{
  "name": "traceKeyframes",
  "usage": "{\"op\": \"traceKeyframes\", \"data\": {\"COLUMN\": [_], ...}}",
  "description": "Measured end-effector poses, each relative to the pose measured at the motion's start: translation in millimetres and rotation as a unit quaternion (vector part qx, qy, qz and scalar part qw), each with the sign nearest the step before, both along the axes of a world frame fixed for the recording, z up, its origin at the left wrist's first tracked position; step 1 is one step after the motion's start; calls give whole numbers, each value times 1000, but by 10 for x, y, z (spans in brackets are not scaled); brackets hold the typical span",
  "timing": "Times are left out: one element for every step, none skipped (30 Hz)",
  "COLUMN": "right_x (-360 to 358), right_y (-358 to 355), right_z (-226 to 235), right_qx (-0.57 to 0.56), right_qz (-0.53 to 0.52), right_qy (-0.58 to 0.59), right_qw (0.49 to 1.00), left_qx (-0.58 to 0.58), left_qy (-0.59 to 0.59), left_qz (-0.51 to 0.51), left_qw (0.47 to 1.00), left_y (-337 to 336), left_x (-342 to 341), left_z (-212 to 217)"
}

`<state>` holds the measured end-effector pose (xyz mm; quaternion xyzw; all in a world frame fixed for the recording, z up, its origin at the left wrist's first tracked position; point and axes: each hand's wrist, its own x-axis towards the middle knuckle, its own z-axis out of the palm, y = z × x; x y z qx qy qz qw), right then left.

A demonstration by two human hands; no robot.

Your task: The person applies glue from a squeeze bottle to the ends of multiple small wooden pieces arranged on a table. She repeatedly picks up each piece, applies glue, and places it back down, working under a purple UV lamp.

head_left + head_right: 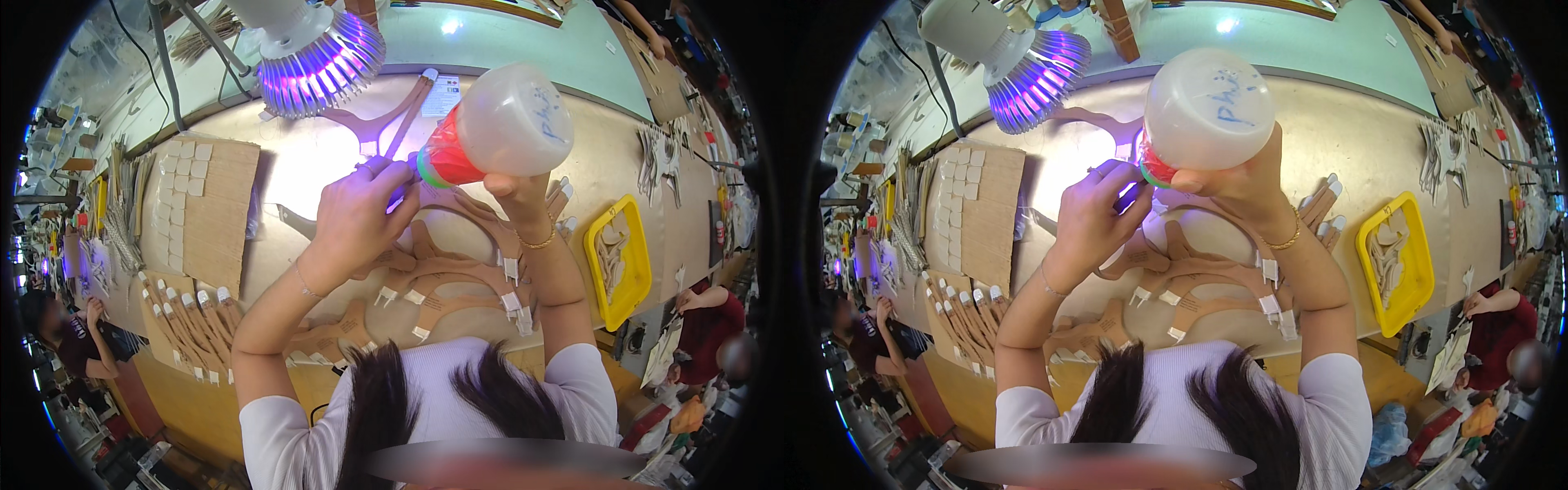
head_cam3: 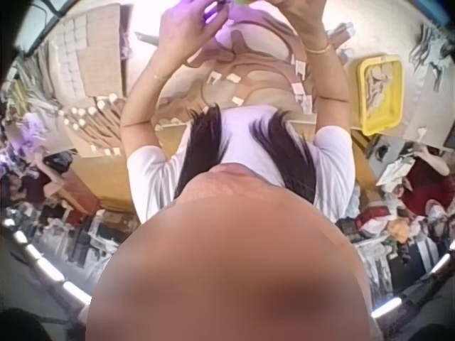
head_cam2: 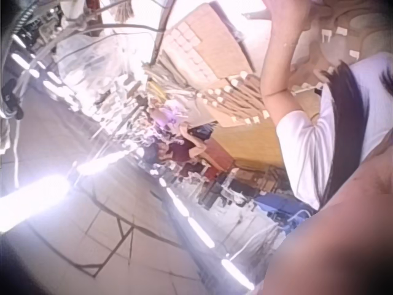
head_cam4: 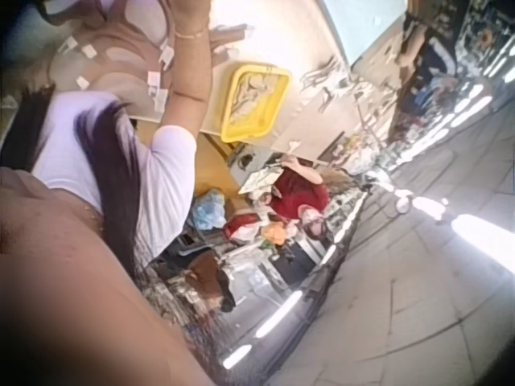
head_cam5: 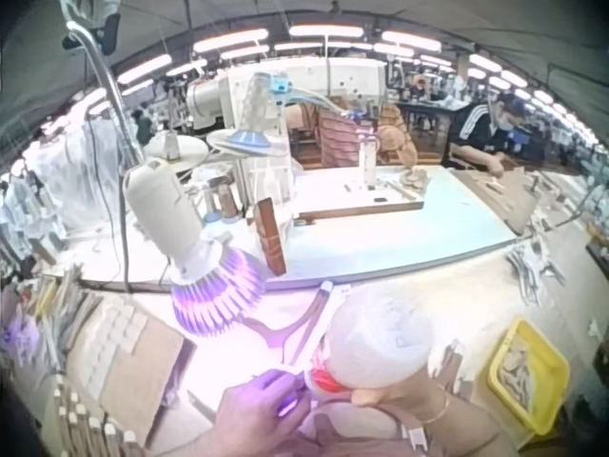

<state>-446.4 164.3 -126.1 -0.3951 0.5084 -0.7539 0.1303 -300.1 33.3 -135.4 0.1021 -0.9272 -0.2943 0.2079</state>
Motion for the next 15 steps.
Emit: {"op": "traceKeyframes", "data": {"right_x": [7, 13, 18, 18, 20, 14, 12, 6, 5, -3, -7, -21, -20, -23, -21], "right_y": [-8, -15, -20, -25, -30, -33, -34, -33, -31, -31, -29, -28, -26, -22, -22], "right_z": [11, 19, 25, 26, 22, 17, 6, -6, -21, -36, -52, -63, -77, -85, -93], "right_qx": [4, 8, 8, -7, 3, -2, -18, -7, -7, -4, -1, 7, -3, 16, 18], "right_qz": [-5, -10, -18, -18, -26, -25, -22, -24, -23, -24, -26, -28, -30, -33, -35], "right_qy": [12, 23, 32, 42, 43, 46, 42, 41, 35, 42, 50, 71, 87, 91, 89], "right_qw": [1000, 1000, 999, 999, 999, 999, 999, 999, 999, 999, 998, 997, 996, 995, 995], "left_qx": [-13, -11, -10, -9, -13, -19, -25, -25, -25, -26, -27, -27, -27, -24, -22], "left_qy": [10, 3, -3, -13, -2, 5, 15, 13, 13, 13, 12, 12, 11, 11, 10], "left_qz": [-2, 0, 2, 4, 3, 3, 3, 3, 4, 5, 7, 10, 12, 16, 19], "left_qw": [1000, 1000, 1000, 1000, 1000, 1000, 1000, 1000, 1000, 1000, 1000, 1000, 1000, 1000, 1000], "left_y": [0, -2, -2, -1, 0, 0, 0, 1, 1, 0, -1, 1, 5, 10, 15], "left_x": [-6, -9, -12, -14, -17, -20, -24, -27, -31, -34, -35, -34, -32, -32, -33], "left_z": [-3, -5, -8, -13, -17, -22, -26, -30, -33, -34, -34, -34, -33, -31, -30]}}
